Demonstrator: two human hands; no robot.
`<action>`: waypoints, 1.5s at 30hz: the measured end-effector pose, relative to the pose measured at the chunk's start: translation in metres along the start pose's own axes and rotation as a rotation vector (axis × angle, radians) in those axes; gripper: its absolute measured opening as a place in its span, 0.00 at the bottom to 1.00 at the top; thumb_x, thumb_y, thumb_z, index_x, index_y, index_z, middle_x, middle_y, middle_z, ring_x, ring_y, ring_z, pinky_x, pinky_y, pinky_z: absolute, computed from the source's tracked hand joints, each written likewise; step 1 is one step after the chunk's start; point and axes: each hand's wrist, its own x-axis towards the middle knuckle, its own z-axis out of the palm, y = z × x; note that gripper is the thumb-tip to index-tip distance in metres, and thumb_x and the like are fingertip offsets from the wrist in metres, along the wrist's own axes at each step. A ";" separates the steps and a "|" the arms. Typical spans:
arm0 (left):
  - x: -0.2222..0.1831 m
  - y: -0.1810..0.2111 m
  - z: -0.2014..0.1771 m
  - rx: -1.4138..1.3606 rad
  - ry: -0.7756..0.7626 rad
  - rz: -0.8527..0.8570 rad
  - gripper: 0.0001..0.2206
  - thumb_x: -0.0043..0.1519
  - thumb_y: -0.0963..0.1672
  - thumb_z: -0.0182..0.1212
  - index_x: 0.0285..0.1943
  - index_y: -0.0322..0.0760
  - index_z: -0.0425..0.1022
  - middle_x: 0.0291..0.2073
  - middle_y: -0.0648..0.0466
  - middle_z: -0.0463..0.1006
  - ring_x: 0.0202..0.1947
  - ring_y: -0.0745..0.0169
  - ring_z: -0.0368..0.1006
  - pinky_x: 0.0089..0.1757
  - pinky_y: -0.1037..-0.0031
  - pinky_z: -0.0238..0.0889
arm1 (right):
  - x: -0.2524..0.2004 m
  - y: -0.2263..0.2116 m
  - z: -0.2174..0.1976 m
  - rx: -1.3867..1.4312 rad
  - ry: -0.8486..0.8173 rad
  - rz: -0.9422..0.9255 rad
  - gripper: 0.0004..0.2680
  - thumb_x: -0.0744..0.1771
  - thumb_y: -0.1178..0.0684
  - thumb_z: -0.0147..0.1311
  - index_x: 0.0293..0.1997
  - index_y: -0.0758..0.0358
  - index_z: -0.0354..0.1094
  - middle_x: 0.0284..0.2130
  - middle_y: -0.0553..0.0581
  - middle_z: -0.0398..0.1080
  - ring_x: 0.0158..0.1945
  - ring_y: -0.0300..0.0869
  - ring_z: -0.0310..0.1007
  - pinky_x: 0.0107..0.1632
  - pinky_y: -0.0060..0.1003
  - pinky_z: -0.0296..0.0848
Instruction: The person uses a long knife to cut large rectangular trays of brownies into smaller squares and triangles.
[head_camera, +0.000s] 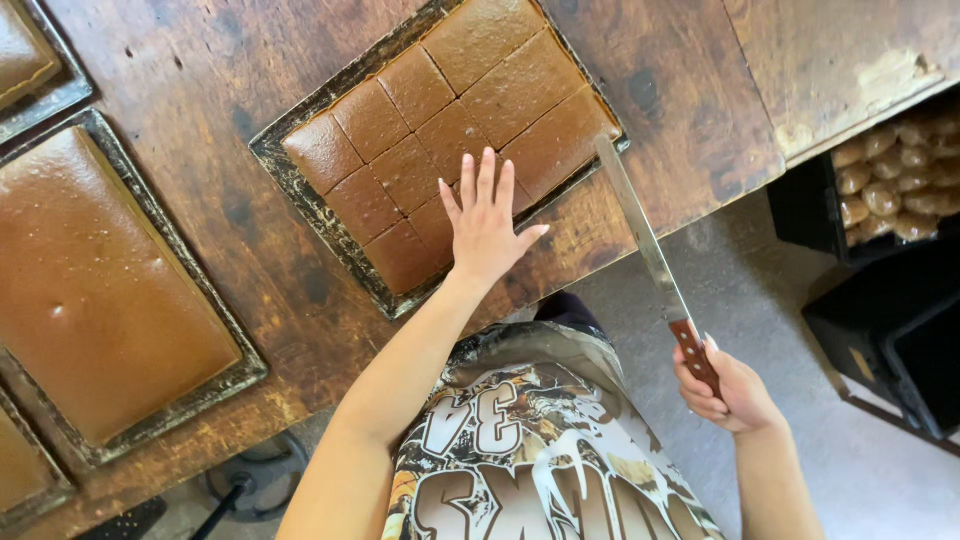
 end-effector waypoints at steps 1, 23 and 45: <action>0.000 0.008 0.004 0.002 0.037 0.017 0.49 0.49 0.59 0.73 0.76 0.37 0.54 0.77 0.43 0.45 0.77 0.37 0.36 0.67 0.31 0.26 | 0.008 -0.007 -0.005 0.047 -0.059 -0.017 0.16 0.72 0.40 0.33 0.45 0.63 0.61 0.17 0.49 0.54 0.12 0.31 0.45 0.14 0.27 0.48; 0.001 0.063 0.029 0.040 0.109 -0.394 0.48 0.48 0.56 0.74 0.76 0.38 0.54 0.77 0.43 0.47 0.77 0.38 0.36 0.67 0.35 0.27 | 0.238 -0.179 0.101 -0.439 -0.161 -0.022 0.15 0.71 0.36 0.39 0.45 0.57 0.62 0.18 0.48 0.56 0.15 0.32 0.50 0.18 0.31 0.49; 0.037 0.025 0.004 0.002 0.047 -0.274 0.47 0.48 0.57 0.74 0.75 0.38 0.56 0.76 0.43 0.47 0.77 0.39 0.37 0.67 0.35 0.28 | 0.242 -0.167 0.125 -0.475 -0.055 -0.092 0.15 0.72 0.37 0.38 0.45 0.58 0.63 0.17 0.48 0.57 0.14 0.32 0.50 0.17 0.30 0.49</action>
